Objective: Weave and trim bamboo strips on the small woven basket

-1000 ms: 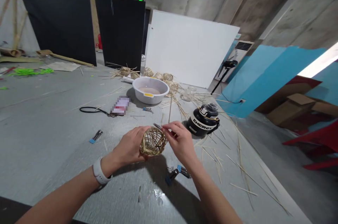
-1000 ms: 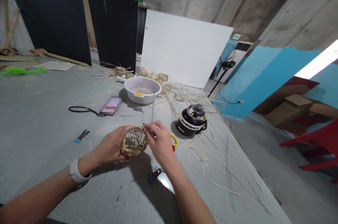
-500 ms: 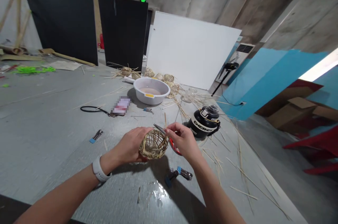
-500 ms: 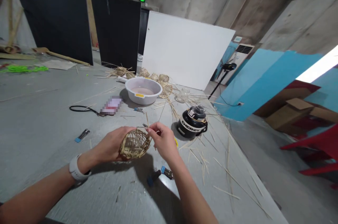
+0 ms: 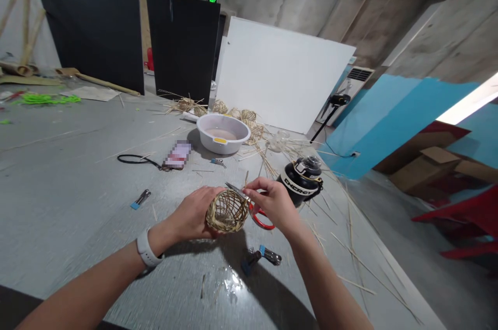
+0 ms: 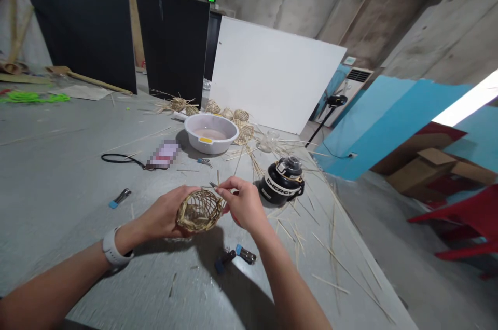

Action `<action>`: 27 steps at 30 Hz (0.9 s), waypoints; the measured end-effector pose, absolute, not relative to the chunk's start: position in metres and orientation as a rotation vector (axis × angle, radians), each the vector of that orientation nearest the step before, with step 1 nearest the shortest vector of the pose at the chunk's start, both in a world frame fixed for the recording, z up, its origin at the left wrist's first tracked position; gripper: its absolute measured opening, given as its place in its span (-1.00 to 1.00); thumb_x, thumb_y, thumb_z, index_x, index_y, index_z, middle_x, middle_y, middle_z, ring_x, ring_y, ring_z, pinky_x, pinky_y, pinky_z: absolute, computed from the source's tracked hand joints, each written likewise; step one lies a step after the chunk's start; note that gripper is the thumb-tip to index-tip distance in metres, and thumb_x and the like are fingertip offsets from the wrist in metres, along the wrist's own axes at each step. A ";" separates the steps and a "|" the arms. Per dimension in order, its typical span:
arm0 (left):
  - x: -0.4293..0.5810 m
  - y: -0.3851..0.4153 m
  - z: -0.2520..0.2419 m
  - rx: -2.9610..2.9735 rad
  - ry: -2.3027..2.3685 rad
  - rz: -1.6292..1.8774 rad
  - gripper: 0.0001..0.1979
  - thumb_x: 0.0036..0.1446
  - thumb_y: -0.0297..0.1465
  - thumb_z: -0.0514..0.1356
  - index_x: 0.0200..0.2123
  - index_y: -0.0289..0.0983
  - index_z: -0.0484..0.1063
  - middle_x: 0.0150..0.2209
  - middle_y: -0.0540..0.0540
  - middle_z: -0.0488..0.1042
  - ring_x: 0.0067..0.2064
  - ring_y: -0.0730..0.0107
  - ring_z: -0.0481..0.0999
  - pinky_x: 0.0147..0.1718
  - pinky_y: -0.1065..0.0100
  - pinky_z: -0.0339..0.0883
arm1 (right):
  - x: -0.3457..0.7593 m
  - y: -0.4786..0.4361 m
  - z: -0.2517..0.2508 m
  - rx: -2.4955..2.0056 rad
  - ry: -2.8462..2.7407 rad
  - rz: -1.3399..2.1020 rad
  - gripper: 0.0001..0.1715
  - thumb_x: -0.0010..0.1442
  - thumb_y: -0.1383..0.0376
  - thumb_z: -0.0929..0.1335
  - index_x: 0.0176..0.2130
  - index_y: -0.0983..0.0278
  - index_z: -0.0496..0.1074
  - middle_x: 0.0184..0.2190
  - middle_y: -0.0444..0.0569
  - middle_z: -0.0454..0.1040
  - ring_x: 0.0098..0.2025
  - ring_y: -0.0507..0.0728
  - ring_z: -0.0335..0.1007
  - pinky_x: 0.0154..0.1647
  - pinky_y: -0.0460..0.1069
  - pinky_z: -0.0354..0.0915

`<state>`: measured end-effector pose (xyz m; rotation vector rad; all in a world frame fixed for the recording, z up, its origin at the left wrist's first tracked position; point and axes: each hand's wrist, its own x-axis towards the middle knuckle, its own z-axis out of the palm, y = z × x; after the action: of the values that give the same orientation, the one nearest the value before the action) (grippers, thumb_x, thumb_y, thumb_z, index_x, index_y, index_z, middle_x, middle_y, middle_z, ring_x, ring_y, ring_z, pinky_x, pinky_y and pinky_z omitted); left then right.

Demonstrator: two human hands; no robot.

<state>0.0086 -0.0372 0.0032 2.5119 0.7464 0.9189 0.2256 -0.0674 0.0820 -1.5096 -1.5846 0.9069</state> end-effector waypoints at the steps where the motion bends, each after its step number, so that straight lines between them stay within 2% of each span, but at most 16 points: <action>1: 0.008 -0.037 0.003 2.494 0.734 0.923 -0.21 -0.07 -0.17 0.34 0.19 -0.20 0.11 0.08 -0.27 0.43 0.06 -0.05 0.46 0.05 -0.08 0.35 | 0.226 -0.067 0.084 -1.451 -1.538 1.027 -0.73 0.04 0.12 0.44 -0.41 0.28 0.46 -0.50 -0.12 0.52 -0.69 -0.04 0.28 -0.65 -0.11 0.19; 4: 0.008 -0.037 0.003 2.471 0.695 0.925 -0.19 -0.08 -0.15 0.35 0.20 -0.20 0.09 0.07 -0.28 0.44 0.06 -0.05 0.47 0.05 -0.10 0.36 | 0.226 -0.067 0.089 -1.349 -1.452 1.207 -0.59 -0.01 0.00 0.47 -0.36 0.29 0.49 -0.43 -0.09 0.57 -0.71 -0.11 0.18 -0.71 -0.15 0.13; 8: 0.007 -0.037 0.001 2.484 0.680 0.898 -0.16 -0.09 -0.17 0.36 0.21 -0.19 0.07 0.13 -0.30 0.42 0.12 -0.09 0.45 0.20 -0.26 0.14 | 0.223 -0.069 0.089 -1.351 -1.405 1.206 -0.50 -0.03 -0.08 0.48 -0.34 0.30 0.54 -0.48 -0.10 0.54 -0.71 -0.12 0.13 -0.74 -0.17 0.01; 11: 0.007 -0.037 0.000 2.470 0.678 0.895 -0.16 -0.10 -0.20 0.36 0.22 -0.20 0.07 0.16 -0.31 0.39 0.16 -0.09 0.43 0.23 -0.26 0.09 | 0.224 -0.069 0.088 -1.318 -1.377 1.223 -0.49 -0.04 -0.09 0.49 -0.37 0.30 0.54 -0.51 -0.13 0.51 -0.73 -0.15 0.03 -0.76 -0.16 -0.08; 15: 0.009 -0.040 0.001 2.469 0.692 0.868 -0.17 -0.11 -0.21 0.36 0.20 -0.19 0.09 0.15 -0.30 0.41 0.14 -0.10 0.44 0.23 -0.31 0.05 | 0.231 -0.065 0.090 -1.399 -1.398 1.234 -0.55 -0.09 -0.02 0.51 -0.41 0.30 0.51 -0.65 -0.22 0.38 -0.73 -0.14 -0.09 -0.75 -0.16 -0.19; 22: 0.012 -0.044 0.004 2.448 0.718 0.844 -0.18 -0.16 -0.24 0.39 0.17 -0.14 0.12 0.11 -0.26 0.44 0.11 -0.08 0.47 0.22 -0.33 0.04 | 0.240 -0.053 0.105 -1.571 -1.846 1.100 -0.78 0.03 0.19 0.43 -0.49 0.31 0.54 -0.66 -0.18 0.38 -0.65 -0.09 0.03 -0.67 -0.15 -0.07; 27: 0.013 -0.045 0.003 2.444 0.741 0.877 -0.16 -0.15 -0.19 0.38 0.19 -0.16 0.12 0.12 -0.28 0.43 0.12 -0.11 0.46 0.22 -0.33 0.05 | 0.244 -0.045 0.116 -1.613 -2.071 0.925 -0.81 0.05 0.26 0.41 -0.53 0.29 0.54 -0.65 -0.13 0.45 -0.62 -0.04 0.16 -0.62 -0.13 0.05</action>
<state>0.0131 -0.0453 0.0029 2.4439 0.7412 0.8769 0.2445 -0.0447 0.1162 -1.6130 -2.0715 0.9249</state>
